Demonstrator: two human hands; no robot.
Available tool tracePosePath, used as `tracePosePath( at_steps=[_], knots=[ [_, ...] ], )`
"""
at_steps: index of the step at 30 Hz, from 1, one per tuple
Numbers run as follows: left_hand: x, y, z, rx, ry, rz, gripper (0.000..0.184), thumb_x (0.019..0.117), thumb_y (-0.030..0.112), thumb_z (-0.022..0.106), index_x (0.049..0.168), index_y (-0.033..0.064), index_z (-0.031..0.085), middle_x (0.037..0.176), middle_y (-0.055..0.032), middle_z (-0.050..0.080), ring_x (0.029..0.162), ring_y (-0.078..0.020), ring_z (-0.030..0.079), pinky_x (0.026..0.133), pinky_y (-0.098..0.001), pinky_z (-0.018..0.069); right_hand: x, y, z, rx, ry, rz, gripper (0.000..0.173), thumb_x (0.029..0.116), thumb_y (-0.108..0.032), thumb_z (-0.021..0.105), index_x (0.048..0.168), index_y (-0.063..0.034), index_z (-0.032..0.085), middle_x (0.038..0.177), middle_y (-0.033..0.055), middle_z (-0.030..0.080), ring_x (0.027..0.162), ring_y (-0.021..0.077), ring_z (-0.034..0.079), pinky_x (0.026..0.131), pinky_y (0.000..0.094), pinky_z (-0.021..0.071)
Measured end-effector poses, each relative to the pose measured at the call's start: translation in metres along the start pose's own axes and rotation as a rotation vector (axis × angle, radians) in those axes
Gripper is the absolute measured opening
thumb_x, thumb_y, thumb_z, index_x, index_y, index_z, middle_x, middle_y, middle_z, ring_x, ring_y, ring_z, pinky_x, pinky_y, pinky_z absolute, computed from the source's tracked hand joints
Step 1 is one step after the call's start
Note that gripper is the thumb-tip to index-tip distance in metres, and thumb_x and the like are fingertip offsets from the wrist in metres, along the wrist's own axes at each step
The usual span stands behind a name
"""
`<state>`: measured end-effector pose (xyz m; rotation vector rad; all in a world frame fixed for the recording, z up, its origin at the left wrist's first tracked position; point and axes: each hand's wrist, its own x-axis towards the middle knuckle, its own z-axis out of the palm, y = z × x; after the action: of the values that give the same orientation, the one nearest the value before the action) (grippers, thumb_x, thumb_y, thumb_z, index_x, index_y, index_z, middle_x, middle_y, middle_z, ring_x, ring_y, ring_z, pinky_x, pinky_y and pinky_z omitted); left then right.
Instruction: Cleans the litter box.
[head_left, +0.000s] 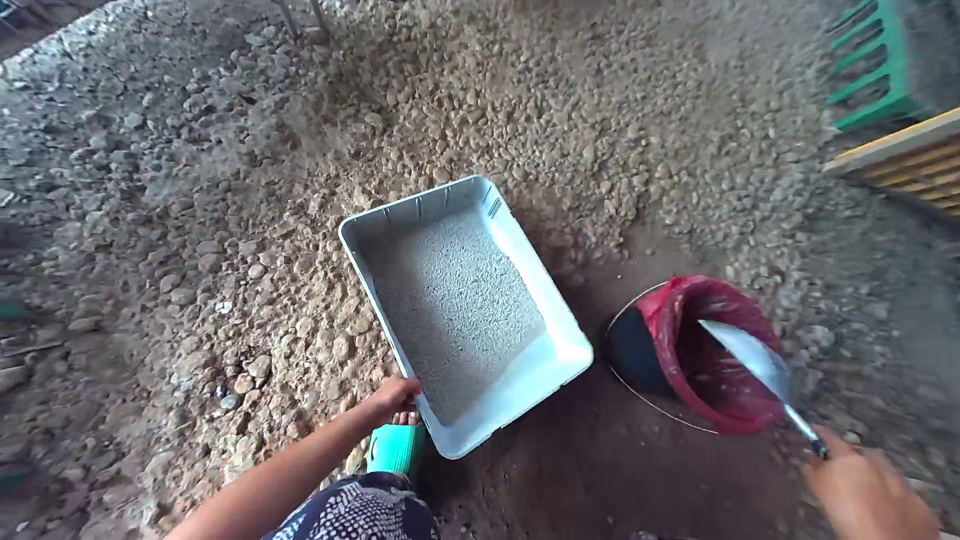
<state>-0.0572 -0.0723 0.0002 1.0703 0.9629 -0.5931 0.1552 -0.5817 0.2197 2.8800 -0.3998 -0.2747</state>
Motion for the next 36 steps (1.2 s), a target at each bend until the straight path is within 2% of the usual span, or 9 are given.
tracePosePath(
  at_steps=[2,4,6,8,10,17,22,29,36],
  knots=[
    [-0.004,0.006,-0.004,0.077,0.044,0.017,0.035,0.1034,0.008,0.05,0.136,-0.0032,0.045,0.105,-0.018,0.061,0.088,-0.0247,0.065,0.079,-0.0424,0.0563,-0.008,0.001,-0.01,0.113,0.075,-0.025,0.045,0.1012,-0.011,0.056,0.146,-0.0058,0.057,0.138,0.0381,0.054,0.127,0.0588,0.052,0.102,0.0744,0.0396],
    [-0.013,0.027,-0.01,0.048,0.114,0.089,0.074,0.1021,0.01,0.056,0.162,0.01,0.012,0.139,-0.0305,0.05,0.115,-0.0416,0.06,0.089,-0.0582,0.0531,-0.021,-0.003,-0.026,0.312,0.132,-0.138,0.048,0.1012,-0.013,0.058,0.146,0.0041,0.054,0.134,0.0402,0.056,0.121,0.0576,0.057,0.102,0.072,0.0408],
    [-0.003,0.048,-0.023,-0.041,0.21,0.17,0.091,0.1017,0.015,0.06,0.165,0.0231,-0.005,0.149,-0.0329,0.042,0.121,-0.0469,0.057,0.088,-0.0622,0.0524,-0.041,-0.018,-0.04,0.553,0.11,-0.261,0.048,0.0984,-0.01,0.062,0.139,0.0141,0.054,0.113,0.0353,0.066,0.091,0.0402,0.069,0.085,0.055,0.0556],
    [0.016,0.066,-0.034,-0.089,0.297,0.193,0.083,0.102,0.017,0.061,0.164,0.0209,0.006,0.145,-0.0312,0.045,0.117,-0.0431,0.058,0.087,-0.0579,0.0521,-0.064,-0.045,-0.04,0.868,-0.137,-0.306,0.04,0.0969,-0.005,0.06,0.132,0.0122,0.053,0.087,0.0098,0.066,0.066,0.0106,0.065,0.064,0.03,0.0595],
    [0.03,0.077,-0.04,-0.05,0.344,0.192,0.072,0.1017,0.01,0.058,0.161,0.0118,0.017,0.142,-0.0297,0.049,0.115,-0.0391,0.059,0.088,-0.0535,0.0524,-0.079,-0.071,-0.018,1.085,-0.474,-0.266,0.038,0.0957,-0.004,0.056,0.132,0.0055,0.055,0.08,0.0009,0.066,0.061,0.0086,0.065,0.057,0.0275,0.0593],
    [-0.018,0.077,-0.026,0.193,0.318,0.504,0.08,0.0959,-0.001,0.052,0.163,0.0019,0.008,0.134,-0.0324,0.055,0.116,-0.0346,0.062,0.098,-0.05,0.0494,-0.086,-0.147,0.05,0.641,-0.977,-0.18,0.032,0.106,-0.009,0.056,0.136,0.0006,0.058,0.083,0.0067,0.064,0.056,0.0122,0.057,0.053,0.0278,0.0509],
    [-0.041,0.054,-0.018,0.284,0.314,0.624,0.087,0.0928,-0.002,0.054,0.161,-0.0039,0.001,0.122,-0.0308,0.062,0.106,-0.0285,0.068,0.095,-0.0443,0.053,-0.075,-0.208,0.06,0.636,-0.907,-0.223,0.031,0.1048,-0.013,0.06,0.133,0.0009,0.061,0.083,0.0092,0.063,0.055,0.0128,0.055,0.053,0.0284,0.0495],
    [-0.031,0.051,-0.02,0.099,0.326,0.599,0.086,0.0878,-0.005,0.053,0.161,-0.0015,0.007,0.131,-0.0275,0.057,0.107,-0.0194,0.065,0.092,-0.037,0.0537,-0.09,-0.333,0.063,0.913,-0.691,-0.497,0.038,0.1032,-0.016,0.063,0.136,0.0029,0.06,0.088,0.0143,0.066,0.059,0.0152,0.057,0.057,0.0323,0.0518],
    [0.05,0.013,-0.049,-0.024,0.344,0.512,0.09,0.092,-0.001,0.056,0.164,0.0081,0.003,0.148,-0.0287,0.047,0.126,-0.034,0.059,0.1,-0.05,0.0526,-0.111,-0.294,0.087,1.028,-0.514,-0.589,0.038,0.0956,-0.009,0.07,0.13,0.0067,0.065,0.082,0.0135,0.069,0.055,0.0126,0.059,0.055,0.0313,0.0542]
  ],
)
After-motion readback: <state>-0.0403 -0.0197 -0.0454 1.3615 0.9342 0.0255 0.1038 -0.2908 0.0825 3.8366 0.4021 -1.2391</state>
